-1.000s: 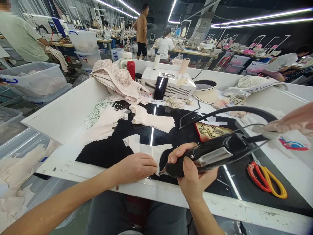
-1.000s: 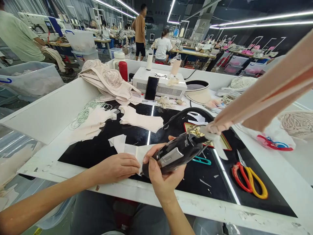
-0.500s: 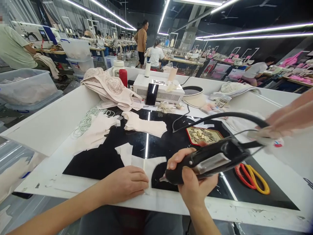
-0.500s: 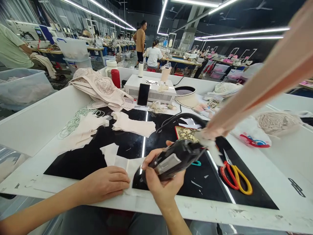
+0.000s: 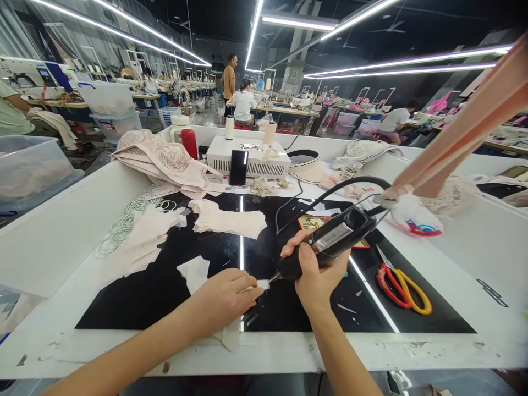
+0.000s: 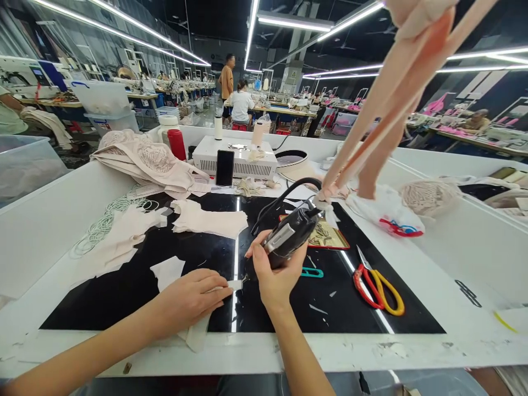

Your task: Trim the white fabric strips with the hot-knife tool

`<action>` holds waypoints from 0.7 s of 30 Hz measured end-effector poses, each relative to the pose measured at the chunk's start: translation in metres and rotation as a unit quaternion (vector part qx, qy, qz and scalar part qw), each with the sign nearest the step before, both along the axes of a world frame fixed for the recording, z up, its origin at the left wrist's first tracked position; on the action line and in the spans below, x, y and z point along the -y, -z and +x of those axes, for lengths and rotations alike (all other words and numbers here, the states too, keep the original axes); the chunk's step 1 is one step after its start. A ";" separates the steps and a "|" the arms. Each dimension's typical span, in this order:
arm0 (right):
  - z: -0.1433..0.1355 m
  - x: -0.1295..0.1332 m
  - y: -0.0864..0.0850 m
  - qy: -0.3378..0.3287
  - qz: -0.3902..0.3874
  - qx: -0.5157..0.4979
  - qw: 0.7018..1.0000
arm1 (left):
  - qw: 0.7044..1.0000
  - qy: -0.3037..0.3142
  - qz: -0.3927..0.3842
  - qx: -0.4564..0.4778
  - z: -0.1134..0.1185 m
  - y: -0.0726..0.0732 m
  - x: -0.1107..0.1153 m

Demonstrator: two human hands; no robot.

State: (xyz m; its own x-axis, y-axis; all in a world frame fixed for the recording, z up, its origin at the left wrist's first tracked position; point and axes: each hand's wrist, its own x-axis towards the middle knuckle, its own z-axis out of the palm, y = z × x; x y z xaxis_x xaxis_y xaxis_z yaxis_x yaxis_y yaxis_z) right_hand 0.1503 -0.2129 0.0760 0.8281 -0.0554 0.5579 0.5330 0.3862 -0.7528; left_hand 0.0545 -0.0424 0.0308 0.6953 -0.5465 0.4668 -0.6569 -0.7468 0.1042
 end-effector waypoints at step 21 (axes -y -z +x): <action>0.005 -0.006 0.009 -0.009 0.018 -0.002 1.000 | 0.998 -0.040 0.034 -0.033 0.013 0.014 0.004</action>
State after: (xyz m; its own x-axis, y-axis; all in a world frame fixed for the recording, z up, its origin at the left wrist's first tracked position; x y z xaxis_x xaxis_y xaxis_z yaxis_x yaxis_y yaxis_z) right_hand 0.1554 -0.2072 0.0670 0.8314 -0.0603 0.5524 0.5227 0.4219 -0.7407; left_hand 0.0677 -0.0465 0.0164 0.7660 -0.5161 0.3832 -0.5879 -0.8036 0.0930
